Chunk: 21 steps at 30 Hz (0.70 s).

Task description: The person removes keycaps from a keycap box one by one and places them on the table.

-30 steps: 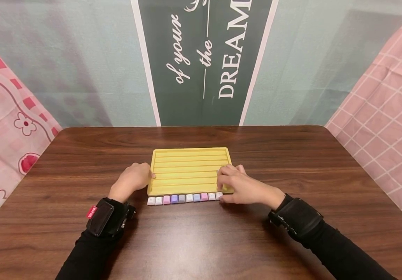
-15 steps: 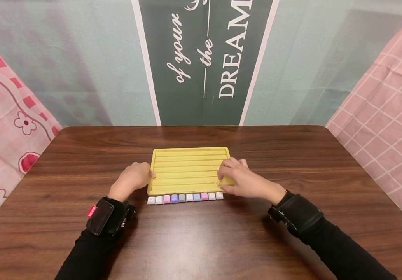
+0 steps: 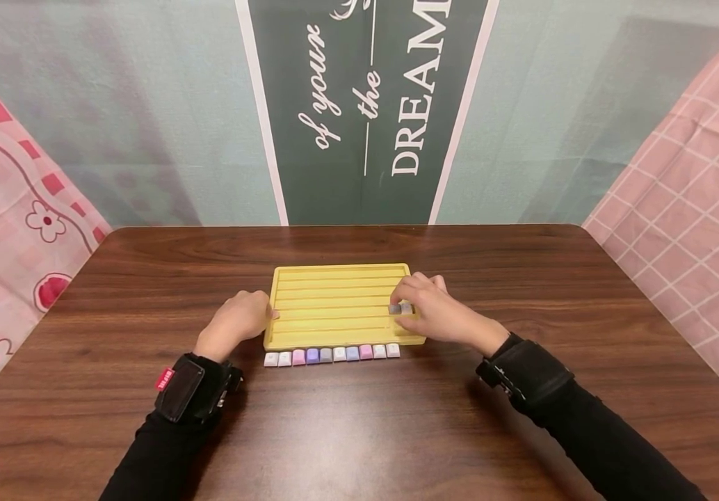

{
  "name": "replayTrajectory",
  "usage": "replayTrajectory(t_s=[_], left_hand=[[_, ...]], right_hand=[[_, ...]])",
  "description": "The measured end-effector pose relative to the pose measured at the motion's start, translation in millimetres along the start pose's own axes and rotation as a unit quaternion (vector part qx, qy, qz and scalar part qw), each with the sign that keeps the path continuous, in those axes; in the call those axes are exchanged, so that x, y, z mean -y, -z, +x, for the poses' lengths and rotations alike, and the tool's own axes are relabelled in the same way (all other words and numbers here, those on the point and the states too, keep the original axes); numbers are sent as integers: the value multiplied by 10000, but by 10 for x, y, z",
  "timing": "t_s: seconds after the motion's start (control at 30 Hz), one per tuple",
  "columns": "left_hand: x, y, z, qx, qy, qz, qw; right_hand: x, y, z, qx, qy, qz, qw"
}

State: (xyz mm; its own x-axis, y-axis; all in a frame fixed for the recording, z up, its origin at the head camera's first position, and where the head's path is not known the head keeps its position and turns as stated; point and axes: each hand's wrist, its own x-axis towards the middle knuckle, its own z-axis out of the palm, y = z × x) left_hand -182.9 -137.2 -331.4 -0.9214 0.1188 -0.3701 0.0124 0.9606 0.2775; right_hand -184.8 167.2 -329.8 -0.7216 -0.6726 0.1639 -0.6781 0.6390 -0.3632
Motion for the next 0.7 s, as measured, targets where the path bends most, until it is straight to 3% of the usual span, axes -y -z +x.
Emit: replayTrajectory(t_s=[0.7], left_hand=[[4,14,6,88,25,44,9999]], right_hand=[[-71,-14,87,267,-550,-380,9974]])
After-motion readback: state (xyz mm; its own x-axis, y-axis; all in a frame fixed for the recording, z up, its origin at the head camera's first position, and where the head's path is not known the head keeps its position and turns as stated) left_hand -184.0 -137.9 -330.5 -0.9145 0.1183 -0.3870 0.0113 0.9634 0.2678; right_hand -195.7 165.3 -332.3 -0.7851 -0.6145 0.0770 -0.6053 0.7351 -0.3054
